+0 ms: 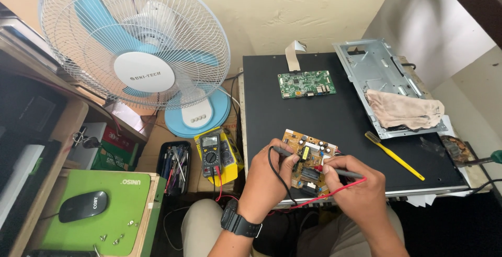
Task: Using a multimeter to test components on a power supply board and inspecting a main logic board on a repair bench.
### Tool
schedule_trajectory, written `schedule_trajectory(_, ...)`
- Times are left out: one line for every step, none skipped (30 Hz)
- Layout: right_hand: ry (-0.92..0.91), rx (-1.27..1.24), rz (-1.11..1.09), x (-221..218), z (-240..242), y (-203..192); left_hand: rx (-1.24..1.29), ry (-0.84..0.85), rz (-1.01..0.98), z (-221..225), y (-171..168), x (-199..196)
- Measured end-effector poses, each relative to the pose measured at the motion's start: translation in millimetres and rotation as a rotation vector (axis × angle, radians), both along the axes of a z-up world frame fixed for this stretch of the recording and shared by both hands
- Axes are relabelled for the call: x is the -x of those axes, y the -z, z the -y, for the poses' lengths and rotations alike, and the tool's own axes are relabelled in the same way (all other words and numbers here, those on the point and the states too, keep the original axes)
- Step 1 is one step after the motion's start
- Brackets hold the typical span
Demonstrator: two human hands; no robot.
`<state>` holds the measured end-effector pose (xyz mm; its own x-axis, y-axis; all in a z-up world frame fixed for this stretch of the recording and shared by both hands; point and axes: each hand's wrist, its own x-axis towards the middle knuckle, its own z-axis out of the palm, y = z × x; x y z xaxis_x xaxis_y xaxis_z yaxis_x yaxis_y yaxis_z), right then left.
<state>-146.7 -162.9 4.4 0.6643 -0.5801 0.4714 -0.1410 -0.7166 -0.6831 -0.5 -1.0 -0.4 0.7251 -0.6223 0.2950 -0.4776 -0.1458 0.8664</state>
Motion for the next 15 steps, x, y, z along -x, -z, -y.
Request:
schedule_trajectory(0.0, -0.001, 0.0, 0.2, -0.3, 0.5, -0.001, 0.0, 0.0, -0.2, 0.3, 0.0)
schedule_trajectory(-0.011, 0.005, 0.006, 0.2, -0.4, 1.0, 0.002, 0.004, 0.004, -0.3, 0.5, -0.1)
schedule_trajectory(-0.022, 0.011, 0.013, 0.4, -0.6, 1.4, 0.005, 0.008, 0.008, -0.4, 0.6, -0.2)
schedule_trajectory(-0.023, 0.011, 0.013, 0.5, -0.6, 1.5, 0.005, 0.008, 0.008, -0.1, 1.1, 0.0)
schedule_trajectory(-0.021, 0.012, 0.008, 0.7, -0.8, 1.5, 0.003, 0.003, 0.009, 0.0, 1.5, 0.1)
schedule_trajectory(-0.019, 0.013, 0.004, 0.9, -0.9, 1.6, 0.002, -0.002, 0.01, 0.2, 2.0, 0.3)
schedule_trajectory(-0.019, 0.013, 0.004, 0.9, -1.5, 1.2, 0.002, -0.002, 0.01, 0.0, 2.0, 0.5)
schedule_trajectory(-0.019, 0.015, 0.011, 0.8, -1.9, 0.5, 0.012, -0.002, 0.018, 0.0, 1.8, 0.6)
schedule_trajectory(-0.02, 0.016, 0.019, 0.8, -2.3, -0.1, 0.021, -0.003, 0.026, 0.1, 1.7, 0.7)
schedule_trajectory(-0.02, 0.017, 0.02, 0.7, -1.5, 1.5, 0.021, -0.002, 0.027, 0.1, 1.7, 0.7)
schedule_trajectory(-0.017, 0.017, 0.02, 0.6, -0.6, 3.1, 0.019, -0.004, 0.022, 0.2, 1.7, 0.6)
schedule_trajectory(-0.014, 0.018, 0.019, 0.7, 0.3, 4.6, 0.017, -0.006, 0.017, 0.4, 1.9, 0.8)
schedule_trajectory(-0.014, 0.018, 0.019, 0.9, 0.6, 4.2, 0.018, -0.006, 0.017, 0.3, 2.0, 1.0)
schedule_trajectory(-0.013, 0.025, 0.013, 0.9, 1.0, 4.0, 0.014, -0.004, 0.011, 0.2, 2.2, 1.0)
schedule_trajectory(-0.013, 0.032, 0.006, 0.9, 1.4, 3.7, 0.01, -0.002, 0.005, 0.0, 2.5, 1.0)
